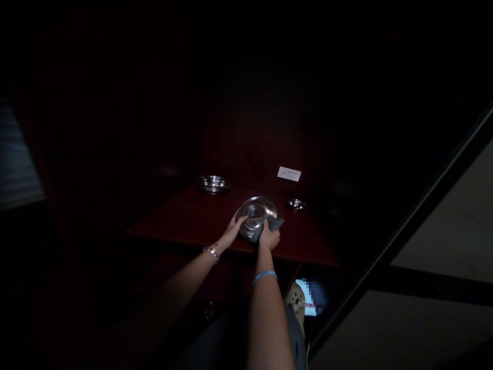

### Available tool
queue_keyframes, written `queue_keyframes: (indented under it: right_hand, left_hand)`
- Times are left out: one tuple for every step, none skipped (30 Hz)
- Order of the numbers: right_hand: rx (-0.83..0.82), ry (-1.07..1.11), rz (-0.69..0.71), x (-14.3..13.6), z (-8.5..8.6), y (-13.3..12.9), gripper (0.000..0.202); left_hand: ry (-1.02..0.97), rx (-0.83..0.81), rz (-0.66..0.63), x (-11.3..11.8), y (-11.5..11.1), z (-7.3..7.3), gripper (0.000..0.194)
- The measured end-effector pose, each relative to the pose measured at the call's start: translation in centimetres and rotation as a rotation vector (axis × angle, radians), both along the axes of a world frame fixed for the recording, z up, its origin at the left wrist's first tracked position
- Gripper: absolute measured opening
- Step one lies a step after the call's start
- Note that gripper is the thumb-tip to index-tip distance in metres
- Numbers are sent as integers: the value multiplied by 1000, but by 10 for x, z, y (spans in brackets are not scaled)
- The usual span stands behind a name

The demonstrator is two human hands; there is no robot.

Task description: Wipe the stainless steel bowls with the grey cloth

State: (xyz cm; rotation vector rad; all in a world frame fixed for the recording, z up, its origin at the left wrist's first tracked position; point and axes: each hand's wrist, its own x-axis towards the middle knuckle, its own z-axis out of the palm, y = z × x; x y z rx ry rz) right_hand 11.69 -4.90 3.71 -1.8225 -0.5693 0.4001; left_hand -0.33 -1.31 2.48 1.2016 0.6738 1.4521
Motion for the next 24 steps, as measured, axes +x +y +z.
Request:
queue_keyframes:
  right_hand:
    - [3, -2, 6, 0, -1, 1, 59]
    - [10, -3, 10, 0, -1, 2, 58]
    - [20, -1, 15, 0, -2, 3, 58]
    - [30, 5, 18, -1, -2, 3, 58]
    - [38, 13, 20, -1, -2, 4, 58]
    - [43, 22, 21, -2, -2, 5, 59]
    - [45, 31, 19, -3, -2, 5, 59]
    - [45, 38, 14, -4, -2, 6, 60]
    - [47, 43, 6, -5, -2, 6, 60]
    - [51, 47, -3, -5, -2, 6, 61]
    - [59, 49, -11, -5, -2, 6, 61]
    - [67, 50, -20, -5, -2, 7, 61]
    - [73, 49, -27, -5, -3, 7, 61]
    - [77, 47, -33, -5, -3, 7, 60]
    - [80, 43, -38, -5, -4, 7, 60]
    - [83, 39, -42, -4, -4, 7, 59]
    - [85, 35, -44, -4, -5, 8, 59]
    - [87, 32, -44, -4, -6, 9, 58]
    - [88, 28, -45, -4, -7, 10, 57]
    - [86, 25, -46, -4, -8, 11, 57]
    - [83, 25, -45, -4, -9, 12, 57]
    - [79, 26, -39, -4, -10, 13, 57]
    - [76, 31, -29, -4, -11, 14, 56]
    - [74, 38, -15, -4, -12, 15, 56]
  left_hand:
    - [-1, 14, -18, 1, 0, 0, 45]
    - [1, 22, -32, 2, 0, 0, 43]
    - [7, 29, -40, 3, -1, 0, 43]
    - [18, 39, -49, 3, -1, 0, 43]
    - [30, 51, -59, 4, -1, 0, 43]
    - [43, 63, -72, 5, -2, 0, 44]
    - [57, 78, -88, 6, -2, 0, 45]
    - [68, 96, -102, 6, -2, -1, 48]
    - [80, 118, -111, 7, -2, -1, 51]
    - [94, 145, -114, 7, -2, -2, 55]
    - [111, 175, -111, 7, -2, -3, 58]
    - [136, 207, -111, 7, -2, -4, 60]
    - [168, 237, -116, 7, -1, -5, 59]
    - [203, 263, -126, 7, 0, -6, 57]
    - [233, 280, -134, 7, 1, -7, 53]
    - [257, 290, -133, 7, 2, -9, 49]
    - [271, 292, -121, 8, 4, -10, 47]
    - [276, 287, -101, 9, 6, -11, 45]
    - [274, 276, -79, 10, 8, -12, 44]
    - [270, 263, -61, 10, 10, -13, 43]
    - [264, 249, -49, 10, 11, -13, 41]
    - [256, 234, -40, 10, 12, -13, 39]
    - [246, 216, -34, 10, 13, -13, 37]
    - [236, 195, -27, 10, 14, -13, 35]
